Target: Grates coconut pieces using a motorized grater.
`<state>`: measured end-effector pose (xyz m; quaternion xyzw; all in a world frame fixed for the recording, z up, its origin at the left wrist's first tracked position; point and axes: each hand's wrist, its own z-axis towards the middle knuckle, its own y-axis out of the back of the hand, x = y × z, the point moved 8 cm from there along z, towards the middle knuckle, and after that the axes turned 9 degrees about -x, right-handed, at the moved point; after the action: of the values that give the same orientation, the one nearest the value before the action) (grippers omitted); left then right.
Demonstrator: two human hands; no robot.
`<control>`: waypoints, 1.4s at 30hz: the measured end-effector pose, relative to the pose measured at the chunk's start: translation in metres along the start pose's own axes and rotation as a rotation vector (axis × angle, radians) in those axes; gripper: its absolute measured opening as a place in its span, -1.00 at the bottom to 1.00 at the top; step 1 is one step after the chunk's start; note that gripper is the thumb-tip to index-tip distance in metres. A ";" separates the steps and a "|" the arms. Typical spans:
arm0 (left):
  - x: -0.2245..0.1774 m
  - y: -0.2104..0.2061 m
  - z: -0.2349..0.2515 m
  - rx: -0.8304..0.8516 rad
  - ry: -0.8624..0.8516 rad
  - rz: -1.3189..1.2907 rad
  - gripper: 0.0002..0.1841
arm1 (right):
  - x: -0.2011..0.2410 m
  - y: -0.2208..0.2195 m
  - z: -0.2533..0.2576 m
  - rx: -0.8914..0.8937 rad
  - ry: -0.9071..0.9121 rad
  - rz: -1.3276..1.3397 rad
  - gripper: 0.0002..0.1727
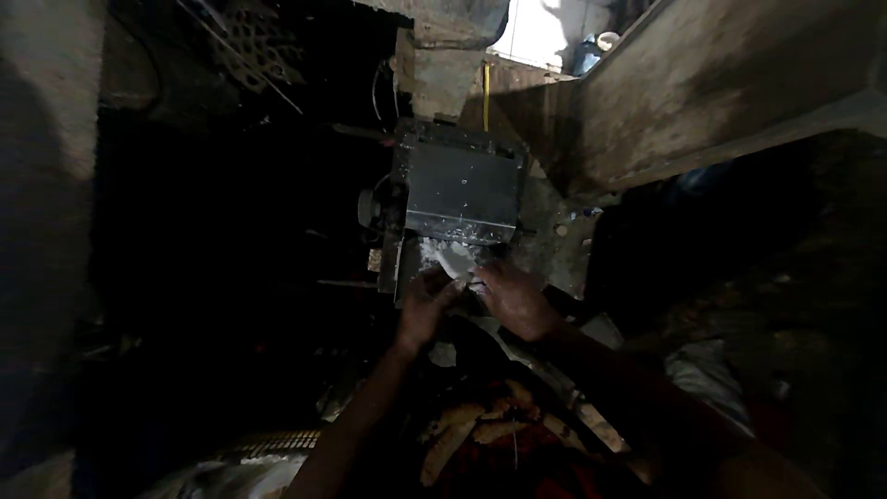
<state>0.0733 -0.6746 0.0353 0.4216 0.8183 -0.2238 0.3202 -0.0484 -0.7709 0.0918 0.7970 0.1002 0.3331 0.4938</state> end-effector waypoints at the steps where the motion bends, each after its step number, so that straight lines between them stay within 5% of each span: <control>1: -0.001 0.000 -0.004 -0.010 -0.032 0.008 -0.43 | 0.006 -0.003 -0.002 0.011 -0.002 -0.003 -0.68; 5: -0.001 0.000 -0.005 -0.089 -0.043 0.068 -0.62 | 0.013 -0.017 0.001 -0.035 0.025 -0.019 -0.75; 17: 0.004 -0.004 0.006 -0.051 -0.117 0.236 -0.62 | 0.006 -0.030 0.008 -0.013 -0.008 -0.028 -0.74; 32: 0.011 -0.006 0.021 -0.023 -0.104 0.102 -0.73 | 0.006 -0.033 0.022 -0.040 0.049 -0.041 -0.79; 42: 0.019 0.010 0.019 -0.172 0.018 0.329 -0.72 | 0.012 -0.055 0.029 -0.011 0.048 -0.101 -0.81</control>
<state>0.0799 -0.6710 0.0080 0.5229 0.7571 -0.0939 0.3802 -0.0118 -0.7590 0.0413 0.7800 0.1502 0.3276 0.5117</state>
